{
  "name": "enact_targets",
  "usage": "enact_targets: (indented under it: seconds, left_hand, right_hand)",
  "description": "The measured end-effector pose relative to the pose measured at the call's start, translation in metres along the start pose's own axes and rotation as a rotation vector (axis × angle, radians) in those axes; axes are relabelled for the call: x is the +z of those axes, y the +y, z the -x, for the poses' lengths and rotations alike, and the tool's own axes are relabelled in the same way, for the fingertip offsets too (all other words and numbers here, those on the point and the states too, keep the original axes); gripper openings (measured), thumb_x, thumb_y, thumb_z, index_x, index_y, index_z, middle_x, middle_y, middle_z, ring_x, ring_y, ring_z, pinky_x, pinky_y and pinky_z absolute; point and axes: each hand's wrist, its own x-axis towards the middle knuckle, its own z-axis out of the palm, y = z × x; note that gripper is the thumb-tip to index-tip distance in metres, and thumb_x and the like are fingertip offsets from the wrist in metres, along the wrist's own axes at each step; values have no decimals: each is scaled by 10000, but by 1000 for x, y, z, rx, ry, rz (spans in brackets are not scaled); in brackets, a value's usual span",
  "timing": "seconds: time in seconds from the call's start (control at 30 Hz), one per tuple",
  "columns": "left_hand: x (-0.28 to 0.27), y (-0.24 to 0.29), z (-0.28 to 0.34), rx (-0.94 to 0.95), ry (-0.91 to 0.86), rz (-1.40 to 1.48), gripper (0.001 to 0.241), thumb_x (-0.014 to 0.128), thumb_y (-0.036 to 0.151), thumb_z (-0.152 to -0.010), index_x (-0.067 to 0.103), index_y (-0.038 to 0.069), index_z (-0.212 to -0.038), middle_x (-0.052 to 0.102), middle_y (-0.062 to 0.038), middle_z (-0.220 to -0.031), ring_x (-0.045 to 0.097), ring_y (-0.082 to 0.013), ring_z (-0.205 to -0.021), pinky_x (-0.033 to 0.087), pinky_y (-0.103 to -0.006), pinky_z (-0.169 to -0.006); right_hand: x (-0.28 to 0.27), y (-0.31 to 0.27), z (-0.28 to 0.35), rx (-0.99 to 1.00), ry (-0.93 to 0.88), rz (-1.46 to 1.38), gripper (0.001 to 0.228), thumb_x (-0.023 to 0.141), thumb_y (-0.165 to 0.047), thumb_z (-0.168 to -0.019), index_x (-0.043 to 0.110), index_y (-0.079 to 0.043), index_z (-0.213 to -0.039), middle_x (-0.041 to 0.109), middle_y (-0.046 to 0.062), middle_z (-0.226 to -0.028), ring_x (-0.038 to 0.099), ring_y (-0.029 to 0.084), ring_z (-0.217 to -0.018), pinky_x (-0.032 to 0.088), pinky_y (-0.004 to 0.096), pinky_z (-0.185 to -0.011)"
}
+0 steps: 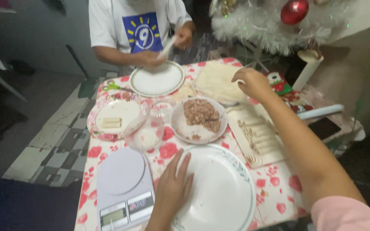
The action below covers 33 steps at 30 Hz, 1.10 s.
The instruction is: Rolling meat filling into thin wrappers to make spring rolls
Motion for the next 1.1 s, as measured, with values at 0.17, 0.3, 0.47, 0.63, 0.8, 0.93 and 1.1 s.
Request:
enact_targets:
  seconds: [0.17, 0.3, 0.47, 0.63, 0.8, 0.93, 1.1]
  left_hand:
    - [14, -12, 5, 71, 45, -74, 411, 500, 166, -818, 391, 99, -1208, 430, -160, -1214, 511, -285, -1022, 435, -342, -824]
    - [19, -21, 11, 56, -14, -39, 452, 512, 118, -793, 379, 101, -1225, 429, -160, -1214, 509, -274, -1037, 460, -337, -782]
    - [10, -17, 8, 35, -4, -48, 422, 494, 126, -802, 403, 103, -1213, 435, -152, -1215, 515, -264, -1028, 457, -330, -786]
    - [10, -18, 7, 69, 37, -85, 394, 494, 153, -815, 424, 100, -1199, 449, -150, -1199, 536, -250, -992, 464, -320, -777]
    - [12, -19, 8, 49, 6, -100, 429, 502, 139, -791, 411, 108, -1209, 436, -136, -1218, 530, -235, -979, 455, -303, -780]
    - [12, -19, 8, 29, -20, -66, 453, 526, 126, -783, 400, 113, -1218, 445, -142, -1208, 534, -248, -974, 453, -314, -775]
    - [-8, -7, -5, 42, -31, 0, 356, 478, 107, -833, 426, 70, -1183, 461, -162, -1172, 509, -294, -1002, 421, -358, -816]
  right_hand:
    - [116, 84, -42, 218, -421, 113, 356, 524, -75, -666, 600, -198, -991, 548, 49, -1060, 520, 249, -987, 416, 352, -801]
    - [128, 79, -40, 314, -466, 151, 289, 459, -125, -643, 646, -172, -859, 607, 107, -936, 563, 300, -890, 451, 382, -745]
    - [134, 103, -41, 309, -340, 77, 213, 460, -128, -707, 651, -130, -800, 638, 79, -845, 579, 272, -799, 432, 363, -677]
    - [107, 93, -49, 359, -190, 10, 217, 459, -182, -757, 625, -127, -887, 621, 137, -884, 565, 349, -817, 429, 434, -709]
    - [77, 61, -62, 361, -124, 33, 220, 373, -255, -872, 518, -123, -970, 583, 232, -860, 535, 458, -760, 401, 524, -637]
    - [74, 68, -62, 222, 21, 88, 154, 408, -200, -861, 505, -109, -939, 592, 206, -817, 560, 414, -714, 410, 495, -598]
    - [66, 55, -66, -38, 30, 332, 89, 421, -110, -799, 450, -89, -881, 562, 122, -811, 553, 305, -777, 448, 432, -519]
